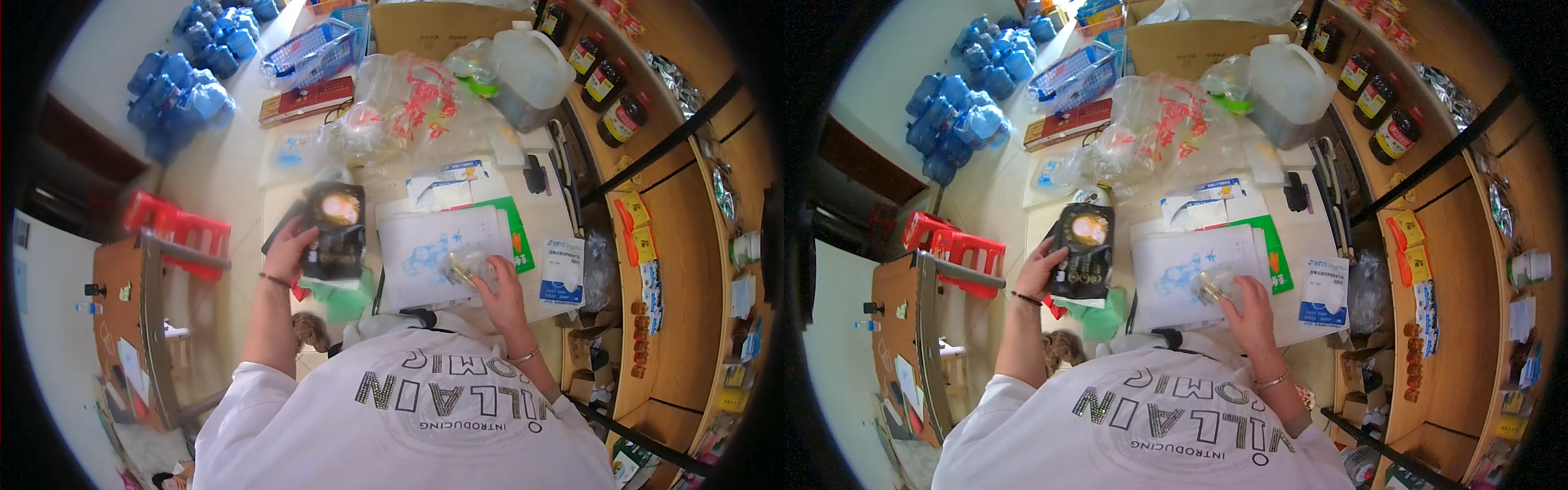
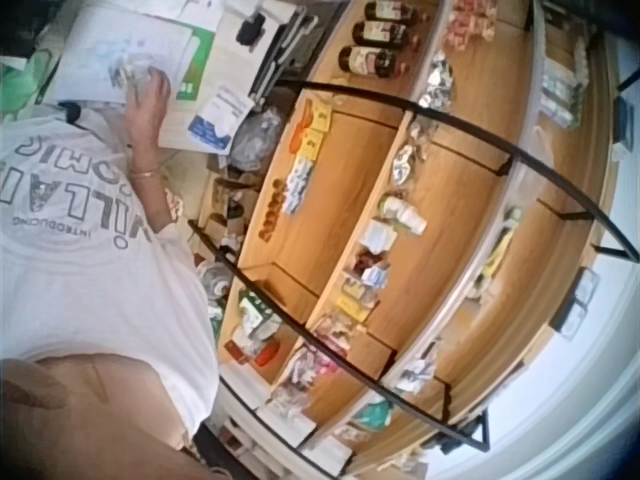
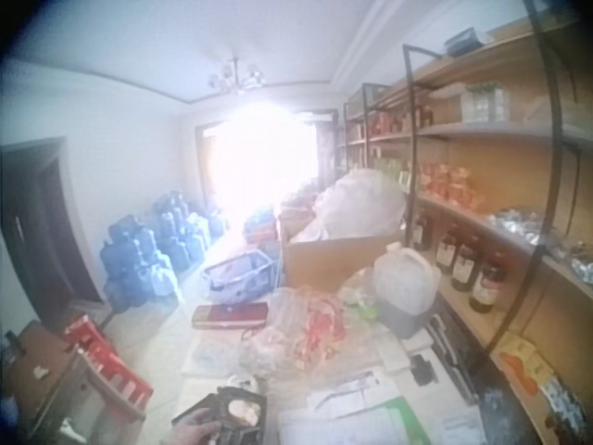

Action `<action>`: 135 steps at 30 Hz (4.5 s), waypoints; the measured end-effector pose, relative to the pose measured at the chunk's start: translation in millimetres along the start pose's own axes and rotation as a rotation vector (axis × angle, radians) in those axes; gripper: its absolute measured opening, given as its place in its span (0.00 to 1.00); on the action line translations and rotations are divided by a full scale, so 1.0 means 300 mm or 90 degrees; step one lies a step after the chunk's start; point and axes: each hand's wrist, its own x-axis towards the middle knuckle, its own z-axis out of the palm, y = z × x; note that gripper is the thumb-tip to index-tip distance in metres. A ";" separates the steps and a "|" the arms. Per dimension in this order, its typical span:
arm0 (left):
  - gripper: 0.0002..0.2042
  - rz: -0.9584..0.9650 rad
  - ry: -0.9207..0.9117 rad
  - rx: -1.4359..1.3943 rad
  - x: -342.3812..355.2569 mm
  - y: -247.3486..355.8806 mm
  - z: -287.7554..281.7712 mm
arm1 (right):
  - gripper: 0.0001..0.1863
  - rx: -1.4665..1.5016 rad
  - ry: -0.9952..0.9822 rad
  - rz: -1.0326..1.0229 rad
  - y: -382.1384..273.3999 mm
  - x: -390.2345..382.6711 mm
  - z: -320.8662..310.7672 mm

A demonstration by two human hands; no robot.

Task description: The person writes on a clipboard, handles a face mask package, puts items into a plastic bag, and sorts through a stack of papers and books on a table.

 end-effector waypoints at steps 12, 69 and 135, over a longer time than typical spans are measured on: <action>0.12 0.111 0.180 -0.192 0.032 0.061 -0.278 | 0.31 -0.071 -0.040 0.074 0.061 -0.038 0.004; 0.29 0.496 -0.107 0.967 0.262 -0.213 0.754 | 0.10 0.161 0.112 0.251 0.257 0.049 -0.392; 0.35 0.518 -0.315 0.986 0.164 -0.368 0.752 | 0.17 0.155 -0.173 0.358 0.478 0.219 -0.137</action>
